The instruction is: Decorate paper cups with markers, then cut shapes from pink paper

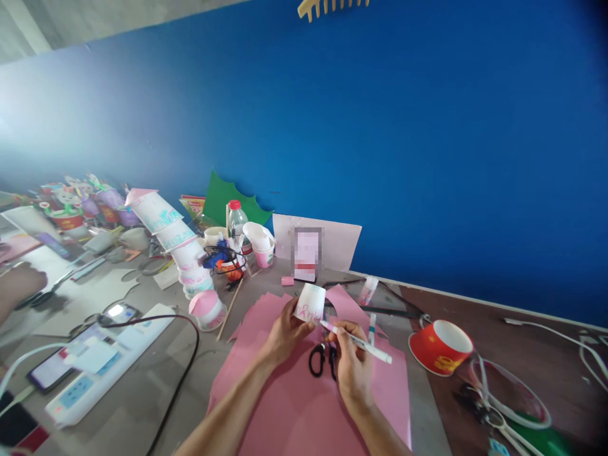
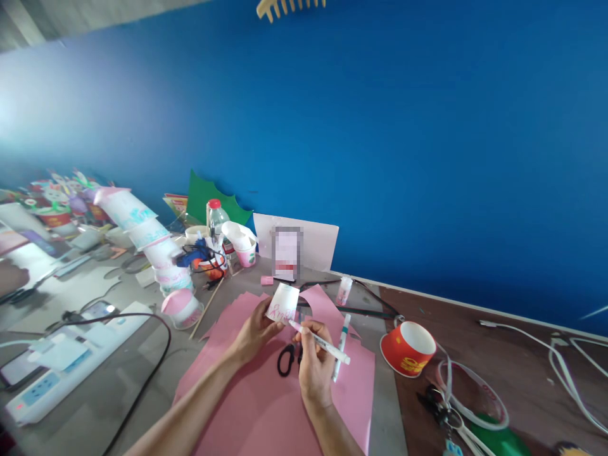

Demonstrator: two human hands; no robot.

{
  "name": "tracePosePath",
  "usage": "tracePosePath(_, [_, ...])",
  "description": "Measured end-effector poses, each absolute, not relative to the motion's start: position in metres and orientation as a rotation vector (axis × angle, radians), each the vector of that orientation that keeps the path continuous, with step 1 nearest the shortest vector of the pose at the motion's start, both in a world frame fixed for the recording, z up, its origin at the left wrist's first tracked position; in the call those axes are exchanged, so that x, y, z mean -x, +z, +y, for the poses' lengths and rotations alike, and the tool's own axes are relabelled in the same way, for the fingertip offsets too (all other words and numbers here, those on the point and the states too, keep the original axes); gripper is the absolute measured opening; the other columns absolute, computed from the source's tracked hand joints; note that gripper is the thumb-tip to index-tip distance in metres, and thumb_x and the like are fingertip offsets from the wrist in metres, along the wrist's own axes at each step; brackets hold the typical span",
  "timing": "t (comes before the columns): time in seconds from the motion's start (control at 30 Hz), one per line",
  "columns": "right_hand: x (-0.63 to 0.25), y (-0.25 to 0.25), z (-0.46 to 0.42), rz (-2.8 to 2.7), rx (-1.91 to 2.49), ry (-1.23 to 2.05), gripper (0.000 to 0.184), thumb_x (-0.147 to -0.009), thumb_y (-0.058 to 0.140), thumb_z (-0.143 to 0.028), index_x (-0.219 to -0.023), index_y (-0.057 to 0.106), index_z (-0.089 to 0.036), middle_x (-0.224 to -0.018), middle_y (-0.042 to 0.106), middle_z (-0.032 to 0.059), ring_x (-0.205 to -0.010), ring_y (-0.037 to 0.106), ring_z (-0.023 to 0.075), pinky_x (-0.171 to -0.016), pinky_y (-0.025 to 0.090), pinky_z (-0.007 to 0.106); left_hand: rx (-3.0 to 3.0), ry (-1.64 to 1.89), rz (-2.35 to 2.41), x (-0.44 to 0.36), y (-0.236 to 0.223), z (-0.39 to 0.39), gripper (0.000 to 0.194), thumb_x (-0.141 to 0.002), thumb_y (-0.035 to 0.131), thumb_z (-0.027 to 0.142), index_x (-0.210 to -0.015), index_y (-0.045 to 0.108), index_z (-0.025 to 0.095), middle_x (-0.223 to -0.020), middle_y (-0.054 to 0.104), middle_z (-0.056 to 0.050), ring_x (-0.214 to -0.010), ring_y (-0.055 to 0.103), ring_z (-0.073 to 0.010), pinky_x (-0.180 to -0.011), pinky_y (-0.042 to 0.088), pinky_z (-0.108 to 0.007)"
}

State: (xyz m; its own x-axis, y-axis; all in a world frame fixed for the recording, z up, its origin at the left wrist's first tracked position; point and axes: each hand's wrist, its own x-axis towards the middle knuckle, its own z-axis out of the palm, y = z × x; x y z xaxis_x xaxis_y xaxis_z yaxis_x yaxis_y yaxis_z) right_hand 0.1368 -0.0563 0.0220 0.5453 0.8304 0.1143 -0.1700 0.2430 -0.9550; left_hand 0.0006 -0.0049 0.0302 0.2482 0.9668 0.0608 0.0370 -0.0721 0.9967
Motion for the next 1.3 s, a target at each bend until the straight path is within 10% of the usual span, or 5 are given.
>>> tracePosePath(1.3, [-0.1352,0.0261,-0.056,-0.726,1.131,0.75,0.03,-0.08,0.069,-0.049,-0.078,0.064,-0.02,-0.06,0.062,-0.0023,-0.058,0.06,0.0169,-0.055,0.05,0.029,-1.378,1.082,0.985,-0.0003,0.0273,-0.0035,0.077,-0.074,0.076,0.056,-0.136,0.05,0.017,-0.116,0.066,-0.013,-0.106,0.062,-0.029,-0.09,0.05,-0.038])
